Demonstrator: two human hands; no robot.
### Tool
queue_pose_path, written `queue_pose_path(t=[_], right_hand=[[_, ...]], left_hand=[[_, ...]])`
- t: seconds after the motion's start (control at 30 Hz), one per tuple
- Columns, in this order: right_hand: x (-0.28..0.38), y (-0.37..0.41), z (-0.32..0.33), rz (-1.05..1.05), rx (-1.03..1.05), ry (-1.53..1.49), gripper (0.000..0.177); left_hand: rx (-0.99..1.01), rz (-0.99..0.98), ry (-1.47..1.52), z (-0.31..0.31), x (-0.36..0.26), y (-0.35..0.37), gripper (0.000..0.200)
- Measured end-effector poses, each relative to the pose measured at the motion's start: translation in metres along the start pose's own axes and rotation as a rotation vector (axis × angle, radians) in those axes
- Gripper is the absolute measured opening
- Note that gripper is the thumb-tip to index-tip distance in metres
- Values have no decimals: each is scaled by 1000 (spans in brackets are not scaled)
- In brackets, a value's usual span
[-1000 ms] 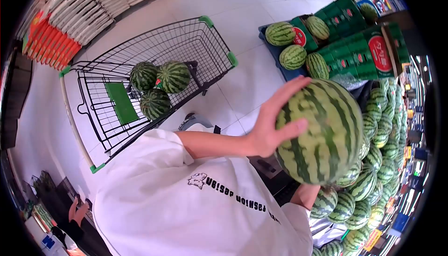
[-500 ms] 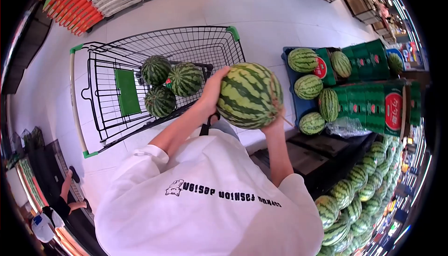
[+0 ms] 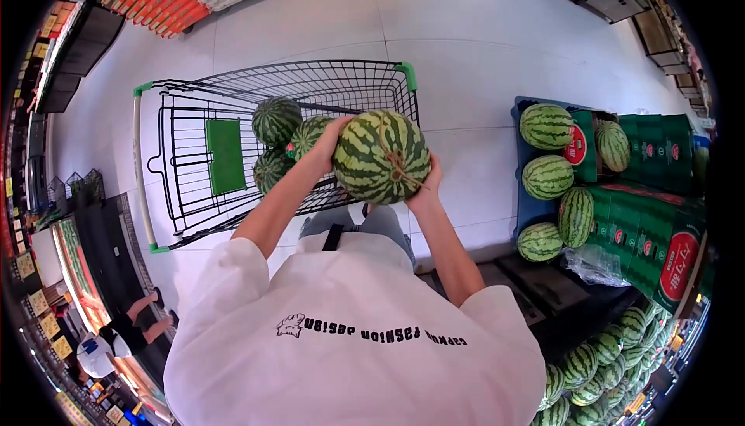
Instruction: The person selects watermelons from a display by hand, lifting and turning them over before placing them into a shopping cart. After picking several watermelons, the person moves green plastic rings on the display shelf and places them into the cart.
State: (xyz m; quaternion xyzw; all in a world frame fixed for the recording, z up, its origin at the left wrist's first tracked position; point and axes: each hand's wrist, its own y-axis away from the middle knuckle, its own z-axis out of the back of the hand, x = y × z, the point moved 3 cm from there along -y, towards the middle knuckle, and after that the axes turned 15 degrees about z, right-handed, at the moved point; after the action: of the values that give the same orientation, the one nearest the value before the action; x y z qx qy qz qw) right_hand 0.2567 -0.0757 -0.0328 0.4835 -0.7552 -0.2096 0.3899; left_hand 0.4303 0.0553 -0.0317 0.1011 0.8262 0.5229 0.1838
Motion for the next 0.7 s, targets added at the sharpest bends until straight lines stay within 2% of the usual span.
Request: queue_pose_path(t=[0.1,0.13,0.17,0.23,0.33,0.4,0.43,0.47,0.57,0.7], right_hand=[[-14,-46,-1,10,3,-10,54],[-18,-59,-6,34,-18,28,54],[-24,-69,-9,37,-87,45,55],[-36,-94,-12,114,-95,74,57],[-51,-119,-9,75,-186,57,60],[-63,-136,-9,122,-234,22,61],[-69,-145,-6,144,-262,9,62],[-75,-155,-1,151,-280,13,62],[-92,-179,10,202,-327,-28,61],[-105,-201,22,227,-380,-32,60]], left_hand=[[-85,3,-46,5,-31,-14,50],[-6,-12,-57,16,-43,-32,53],[-54,-33,-120,28,-52,-48,53],[-89,6,-111,45,-71,-76,52],[-159,22,-135,66,-90,-125,43],[-135,93,-169,83,-101,-166,42],[-122,133,-181,76,-106,-164,41],[-193,167,-174,69,-110,-163,39],[-145,273,-181,93,-114,-216,38],[-87,309,-128,114,-109,-263,36]])
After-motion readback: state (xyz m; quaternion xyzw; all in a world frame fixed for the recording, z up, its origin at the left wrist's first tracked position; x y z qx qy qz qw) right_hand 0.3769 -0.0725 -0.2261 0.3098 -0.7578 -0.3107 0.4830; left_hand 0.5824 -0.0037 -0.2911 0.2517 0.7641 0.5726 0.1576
